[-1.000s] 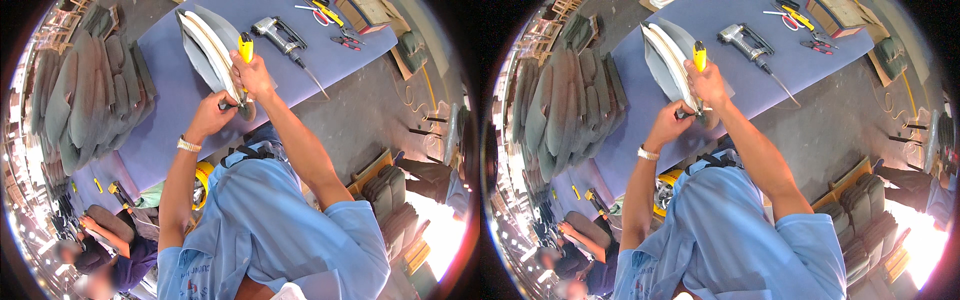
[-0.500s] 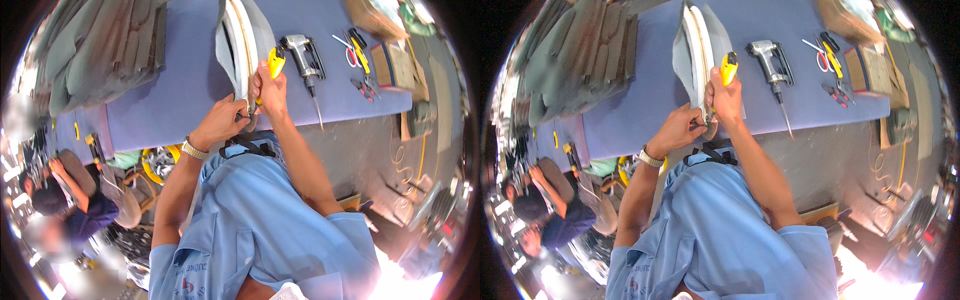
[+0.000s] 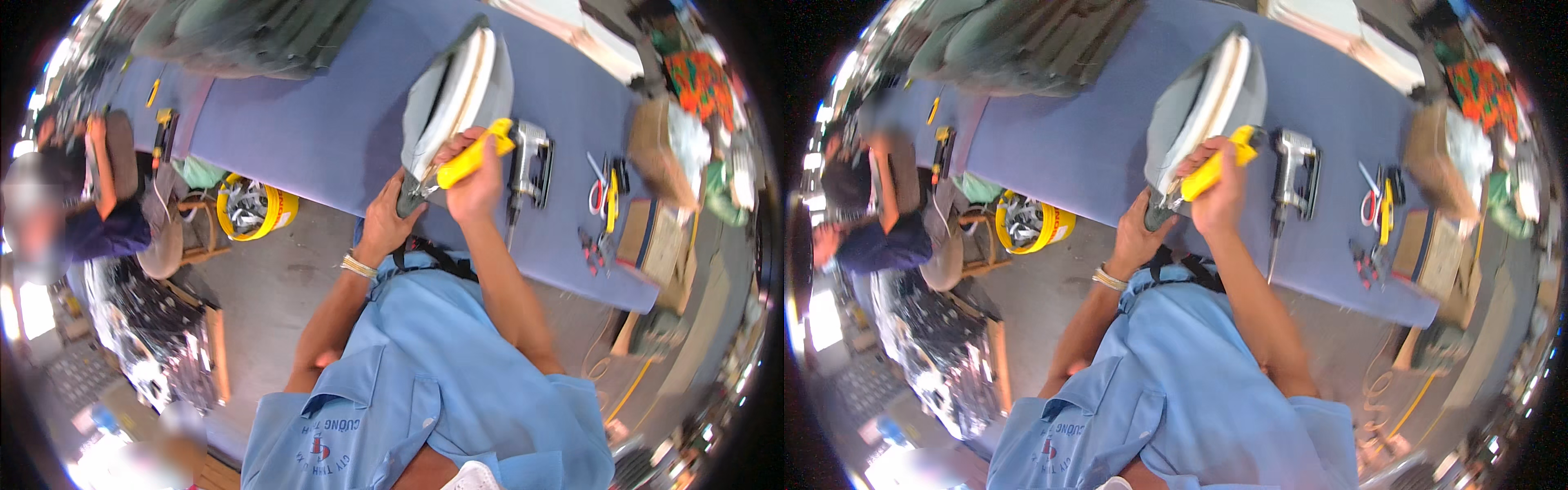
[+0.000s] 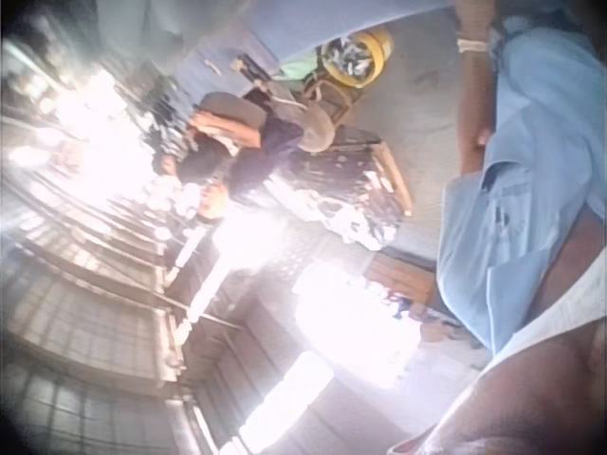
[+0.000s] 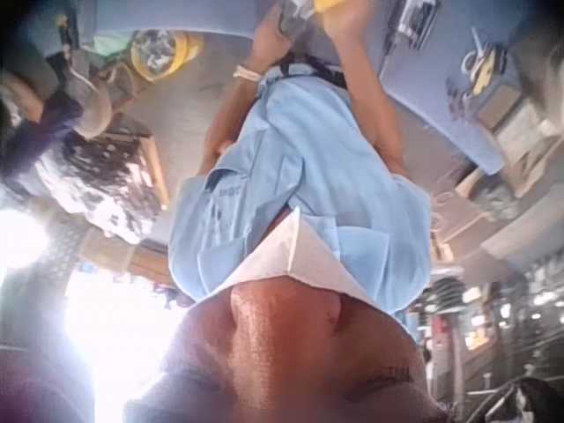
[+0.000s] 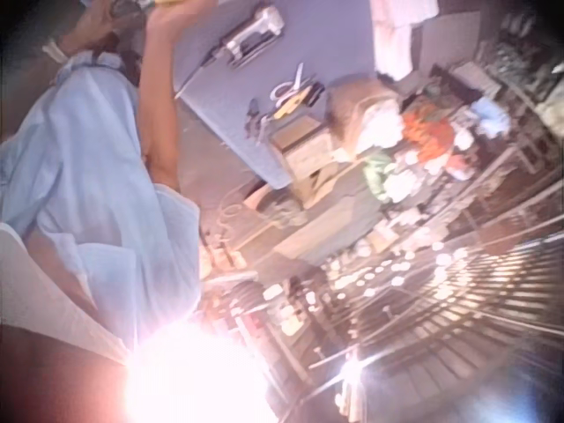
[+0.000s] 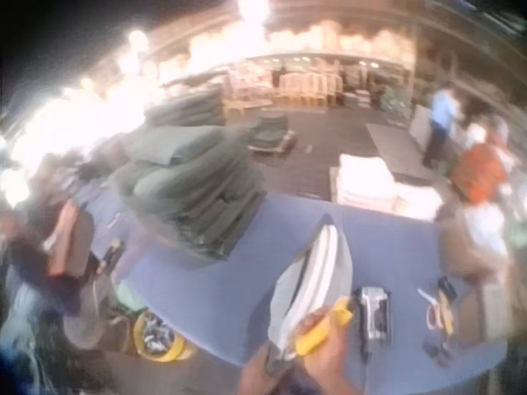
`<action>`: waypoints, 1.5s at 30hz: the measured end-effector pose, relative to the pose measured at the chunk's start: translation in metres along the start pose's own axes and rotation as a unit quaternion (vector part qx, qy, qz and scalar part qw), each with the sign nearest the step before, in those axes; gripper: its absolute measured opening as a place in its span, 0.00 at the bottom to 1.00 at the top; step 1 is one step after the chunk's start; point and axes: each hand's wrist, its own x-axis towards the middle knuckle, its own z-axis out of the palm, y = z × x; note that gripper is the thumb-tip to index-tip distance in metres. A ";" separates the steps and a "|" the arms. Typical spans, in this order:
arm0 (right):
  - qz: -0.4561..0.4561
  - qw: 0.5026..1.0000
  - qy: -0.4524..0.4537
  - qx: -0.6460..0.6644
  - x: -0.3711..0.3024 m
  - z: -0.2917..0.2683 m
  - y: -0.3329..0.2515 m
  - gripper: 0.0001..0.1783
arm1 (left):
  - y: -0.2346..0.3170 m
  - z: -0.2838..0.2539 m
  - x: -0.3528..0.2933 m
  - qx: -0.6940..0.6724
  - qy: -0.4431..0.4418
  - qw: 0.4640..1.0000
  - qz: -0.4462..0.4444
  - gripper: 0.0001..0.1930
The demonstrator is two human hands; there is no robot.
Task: The person assembles a cushion by wrapping green fabric around a foam core, trimming excess fabric with a utility knife, and securing the edges with a staple gun. The person handles the cushion and tools directly on a work table.
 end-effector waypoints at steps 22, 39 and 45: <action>-0.360 0.628 -0.404 -0.560 0.109 0.165 -0.053 0.26 | 0.086 -0.240 0.168 0.067 -0.001 0.981 0.185 0.39; -0.320 0.702 -0.377 -0.512 0.147 0.158 -0.027 0.13 | 0.111 -0.210 0.174 0.079 0.021 0.976 0.199 0.38; -0.141 0.793 -0.344 -0.482 0.137 0.159 -0.023 0.10 | 0.114 -0.213 0.166 0.075 0.011 0.979 0.187 0.36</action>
